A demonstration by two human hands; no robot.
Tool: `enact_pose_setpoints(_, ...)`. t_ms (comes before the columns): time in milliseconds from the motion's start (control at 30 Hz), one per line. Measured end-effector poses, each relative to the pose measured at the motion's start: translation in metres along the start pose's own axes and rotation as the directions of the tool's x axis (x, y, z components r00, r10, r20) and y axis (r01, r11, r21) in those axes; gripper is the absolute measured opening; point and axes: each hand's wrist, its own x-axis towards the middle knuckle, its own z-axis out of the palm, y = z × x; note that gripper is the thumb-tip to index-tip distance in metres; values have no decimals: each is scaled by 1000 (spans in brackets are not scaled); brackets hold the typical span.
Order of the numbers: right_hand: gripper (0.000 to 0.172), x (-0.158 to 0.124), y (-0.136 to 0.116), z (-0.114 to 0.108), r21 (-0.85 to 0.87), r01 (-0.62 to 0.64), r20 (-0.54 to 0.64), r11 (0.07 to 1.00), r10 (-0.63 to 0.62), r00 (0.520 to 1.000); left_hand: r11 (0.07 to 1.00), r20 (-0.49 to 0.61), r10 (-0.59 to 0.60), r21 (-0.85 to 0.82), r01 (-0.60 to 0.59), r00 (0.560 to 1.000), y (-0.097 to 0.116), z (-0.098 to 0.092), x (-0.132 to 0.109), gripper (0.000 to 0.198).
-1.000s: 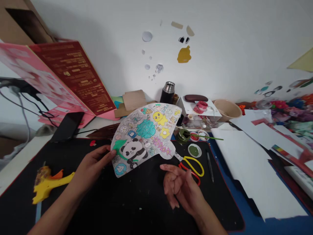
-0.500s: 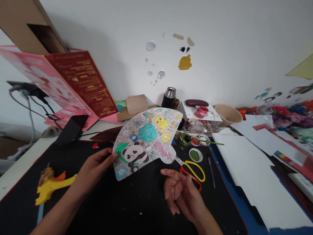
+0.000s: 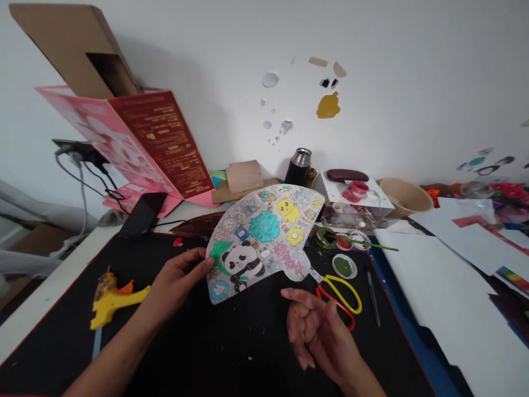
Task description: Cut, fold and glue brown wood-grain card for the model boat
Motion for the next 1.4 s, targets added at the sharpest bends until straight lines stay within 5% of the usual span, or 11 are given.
enact_pose_setpoints(333, 69, 17, -4, 22, -72, 4, 103, 997, 3, 995, 999, 40, 28, 38, -30, 999, -2, -3, -5, 40)
enact_pose_setpoints(1400, 65, 18, -4, 18, -65, 17, 124, 998, -9, 992, 1000, 117, -9, 23, 7, 993, -9, 9, -10, 42)
